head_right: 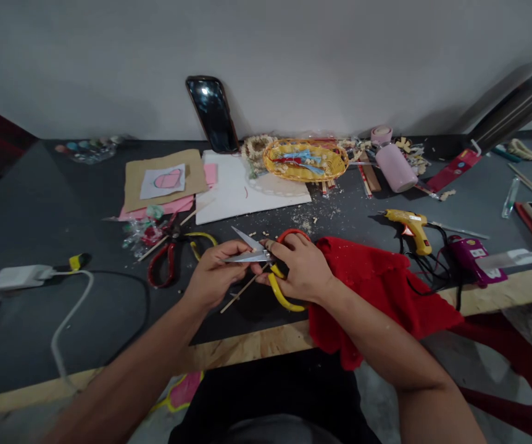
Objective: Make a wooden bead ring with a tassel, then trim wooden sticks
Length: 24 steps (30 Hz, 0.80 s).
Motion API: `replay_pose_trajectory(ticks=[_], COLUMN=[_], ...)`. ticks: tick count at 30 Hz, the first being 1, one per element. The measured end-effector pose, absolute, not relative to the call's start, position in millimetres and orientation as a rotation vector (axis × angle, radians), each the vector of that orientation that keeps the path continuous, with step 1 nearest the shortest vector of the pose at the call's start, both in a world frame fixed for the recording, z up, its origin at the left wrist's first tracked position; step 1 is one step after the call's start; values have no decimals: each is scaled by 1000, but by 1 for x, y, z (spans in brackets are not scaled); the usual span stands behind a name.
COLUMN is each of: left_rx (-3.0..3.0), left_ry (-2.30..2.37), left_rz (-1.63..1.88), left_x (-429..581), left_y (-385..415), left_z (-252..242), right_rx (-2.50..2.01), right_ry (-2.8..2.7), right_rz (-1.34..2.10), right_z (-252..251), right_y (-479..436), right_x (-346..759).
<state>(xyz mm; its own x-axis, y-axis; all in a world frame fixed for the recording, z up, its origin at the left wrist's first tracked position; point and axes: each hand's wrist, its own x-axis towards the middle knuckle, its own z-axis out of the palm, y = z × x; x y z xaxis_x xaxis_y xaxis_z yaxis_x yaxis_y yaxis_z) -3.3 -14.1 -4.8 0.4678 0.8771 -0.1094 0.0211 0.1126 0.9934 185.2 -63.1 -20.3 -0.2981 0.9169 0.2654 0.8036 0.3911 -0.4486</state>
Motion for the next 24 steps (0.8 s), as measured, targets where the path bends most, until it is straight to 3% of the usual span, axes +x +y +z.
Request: replay_pose_trajectory(ticks=[17,24], left_rx=[1425,1506], left_ry=[943,943], left_rz=[930,842], left_x=[4,-2], left_y=[-19,-16], left_z=[-6,-6], right_rx=[-1581,-1513], right_ry=[-2120,-2140], right_rz=[338,319], right_z=[-20,-19], right_y=[-67,-63], right_x=[180,183])
